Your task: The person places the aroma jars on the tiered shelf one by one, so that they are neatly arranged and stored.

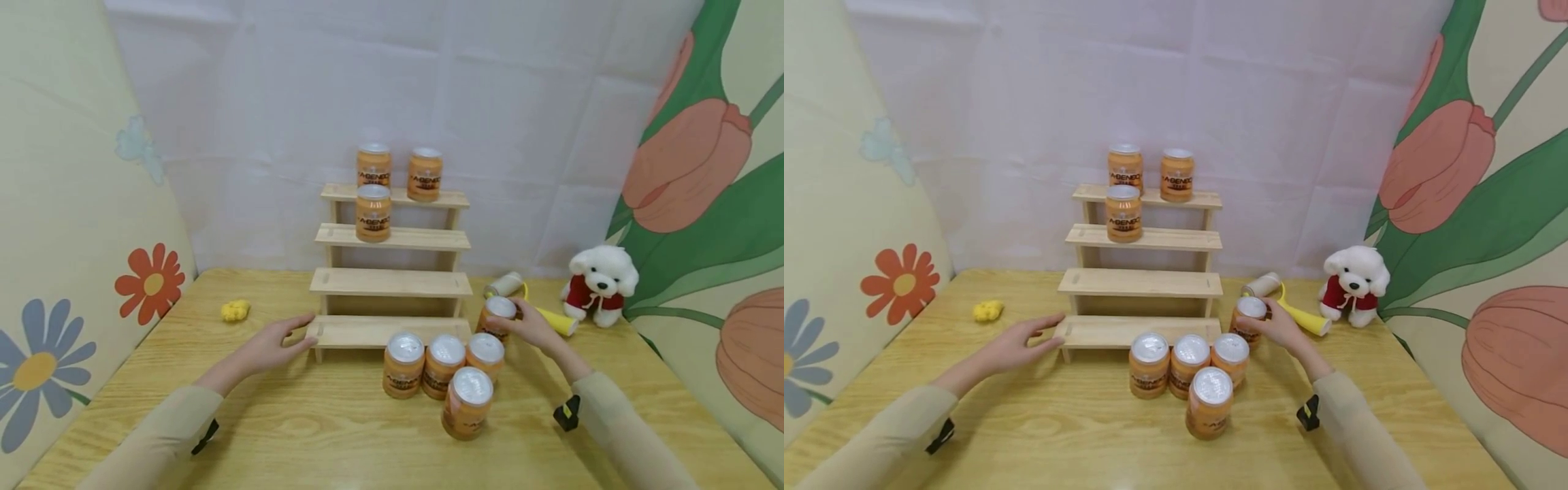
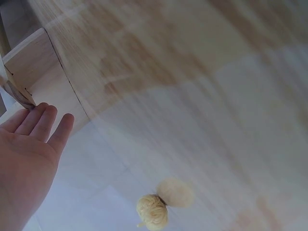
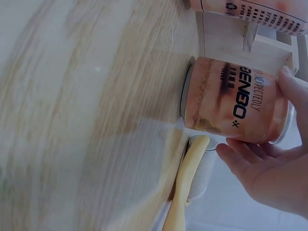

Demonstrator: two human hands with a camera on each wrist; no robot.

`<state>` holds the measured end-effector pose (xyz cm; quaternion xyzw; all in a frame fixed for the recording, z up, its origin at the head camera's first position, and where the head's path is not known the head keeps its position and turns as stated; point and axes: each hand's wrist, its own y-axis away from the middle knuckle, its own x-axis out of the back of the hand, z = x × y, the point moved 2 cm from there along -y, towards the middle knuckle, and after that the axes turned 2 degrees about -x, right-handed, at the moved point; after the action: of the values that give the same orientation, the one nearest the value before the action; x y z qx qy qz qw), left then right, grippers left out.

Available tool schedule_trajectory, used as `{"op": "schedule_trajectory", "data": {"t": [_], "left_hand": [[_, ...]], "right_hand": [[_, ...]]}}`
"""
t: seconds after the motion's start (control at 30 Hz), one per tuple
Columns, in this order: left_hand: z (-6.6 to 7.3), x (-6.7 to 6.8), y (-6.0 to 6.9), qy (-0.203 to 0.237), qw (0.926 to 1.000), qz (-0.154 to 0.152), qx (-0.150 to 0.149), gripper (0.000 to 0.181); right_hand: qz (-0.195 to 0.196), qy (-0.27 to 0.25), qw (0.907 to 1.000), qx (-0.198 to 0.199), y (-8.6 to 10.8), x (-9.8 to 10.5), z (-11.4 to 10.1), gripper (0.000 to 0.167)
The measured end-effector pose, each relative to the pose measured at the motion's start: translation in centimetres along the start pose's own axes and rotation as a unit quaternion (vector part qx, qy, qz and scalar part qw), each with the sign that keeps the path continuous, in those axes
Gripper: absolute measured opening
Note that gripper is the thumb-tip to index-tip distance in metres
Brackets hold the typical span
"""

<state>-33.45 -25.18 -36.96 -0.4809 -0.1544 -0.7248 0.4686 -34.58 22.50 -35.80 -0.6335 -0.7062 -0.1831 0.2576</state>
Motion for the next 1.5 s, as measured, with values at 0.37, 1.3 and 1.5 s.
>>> {"op": "schedule_trajectory", "data": {"t": [0.37, 1.3, 1.5], "left_hand": [[-0.1, 0.0, -0.1, -0.003, 1.0000, -0.002, -0.003, 0.062], [-0.2, 0.1, 0.0, -0.001, 1.0000, 0.005, -0.008, 0.061], [-0.3, 0.0, -0.1, -0.005, 0.9999, 0.004, -0.011, 0.062]], "right_hand": [[-0.001, 0.022, 0.9997, 0.004, 0.7, 0.8, -0.1, 0.056], [0.078, -0.035, 0.9960, 0.025, -0.7, 5.3, -9.6, 0.076], [0.101, -0.061, 0.9923, 0.036, -2.4, 4.8, -11.8, 0.074]]}}
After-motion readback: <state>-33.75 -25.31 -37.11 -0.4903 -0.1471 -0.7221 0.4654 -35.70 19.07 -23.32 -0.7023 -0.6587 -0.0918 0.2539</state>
